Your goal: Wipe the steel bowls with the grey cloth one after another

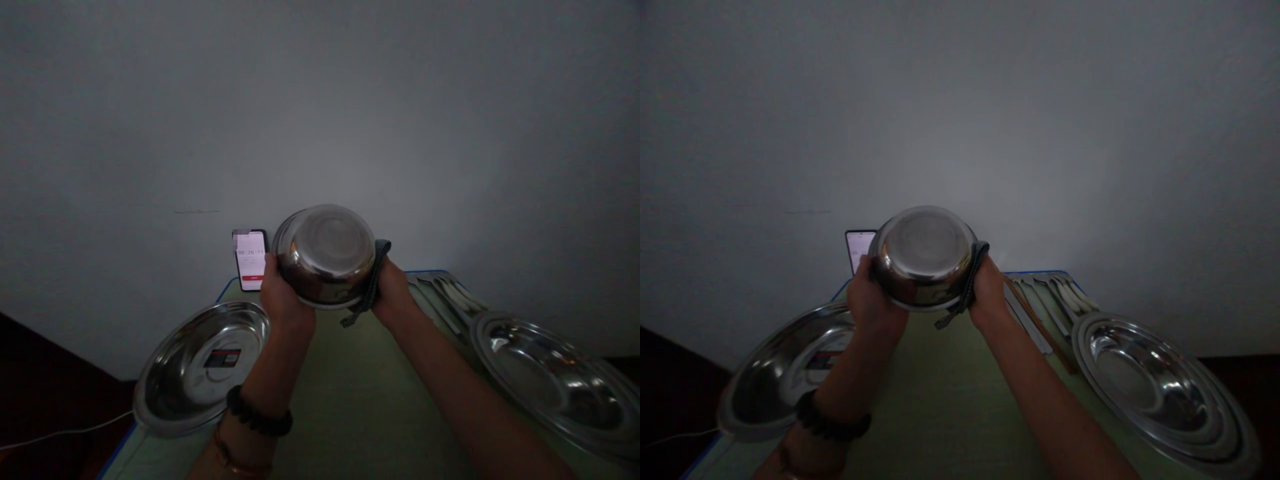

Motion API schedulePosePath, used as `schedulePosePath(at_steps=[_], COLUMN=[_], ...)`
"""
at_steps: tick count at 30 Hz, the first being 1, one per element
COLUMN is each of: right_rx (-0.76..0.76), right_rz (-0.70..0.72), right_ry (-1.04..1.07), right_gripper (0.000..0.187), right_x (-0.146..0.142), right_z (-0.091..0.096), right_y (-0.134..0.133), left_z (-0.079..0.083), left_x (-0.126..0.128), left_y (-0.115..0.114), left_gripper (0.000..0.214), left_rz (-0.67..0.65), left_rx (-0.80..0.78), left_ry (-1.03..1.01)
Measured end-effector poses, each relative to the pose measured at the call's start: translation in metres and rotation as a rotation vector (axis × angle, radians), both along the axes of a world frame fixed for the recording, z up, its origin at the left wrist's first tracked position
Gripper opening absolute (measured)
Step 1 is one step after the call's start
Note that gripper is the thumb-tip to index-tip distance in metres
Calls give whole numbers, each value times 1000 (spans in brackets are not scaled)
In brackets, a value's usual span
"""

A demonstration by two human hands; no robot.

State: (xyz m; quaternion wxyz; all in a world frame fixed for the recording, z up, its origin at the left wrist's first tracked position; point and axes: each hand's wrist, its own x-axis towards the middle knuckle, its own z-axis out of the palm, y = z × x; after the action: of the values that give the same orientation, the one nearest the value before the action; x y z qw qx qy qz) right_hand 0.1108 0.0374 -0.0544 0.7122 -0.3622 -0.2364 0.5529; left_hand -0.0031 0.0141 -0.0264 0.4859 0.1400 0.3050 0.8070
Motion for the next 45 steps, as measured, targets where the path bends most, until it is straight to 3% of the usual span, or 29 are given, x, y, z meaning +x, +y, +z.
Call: schedulePosePath(at_steps=[2,5,9,14,17,21,25,27,30,35,36,37,39,42,45], right_rx=[-12,-24,-7,192,208,164,111,133,291,552,602,654,826,926,935], right_rz=[38,30,-7,235,198,27,19,-108,-425,-838,-818,-670,-207,-129,-168], right_ry=[15,-18,-239,-477,-443,-300,-230,-257,-306,-485,-613,-792,-1220,-1573,-1624], right_gripper=[13,12,15,28,31,18,18,20,32,37,36,39,48,50,54], right_x=[0,10,35,52,48,32,20,23,36,46,42,35,18,-7,-13], right_z=[0,4,15,27,26,15,5,3,13,49,53,55,52,39,33], right_y=[1,3,4,-4,-5,-1,5,10,13,-19,-29,-39,-55,-63,-60], left_z=[1,8,21,21,16,16,20,22,26,33,34,35,37,41,46], left_x=[-1,-9,-27,-36,-33,-24,-16,-14,-16,-23,-23,-22,-21,-20,-20], left_y=[-1,-3,-7,-12,-11,-6,-4,-5,-8,-20,-23,-25,-31,-37,-41], left_gripper=[23,24,22,27,30,24,22,21,18,31,36,41,48,55,53], left_rz=[-28,-174,-395,-525,-445,-231,-131,-113,-59,43,44,40,52,91,58], left_rx=[36,60,-78,-131,-114,-30,4,13,-12,-99,-111,-122,-125,-106,-98], left_ry=[-7,0,217,453,451,234,71,71,154,578,682,777,918,1077,1201])
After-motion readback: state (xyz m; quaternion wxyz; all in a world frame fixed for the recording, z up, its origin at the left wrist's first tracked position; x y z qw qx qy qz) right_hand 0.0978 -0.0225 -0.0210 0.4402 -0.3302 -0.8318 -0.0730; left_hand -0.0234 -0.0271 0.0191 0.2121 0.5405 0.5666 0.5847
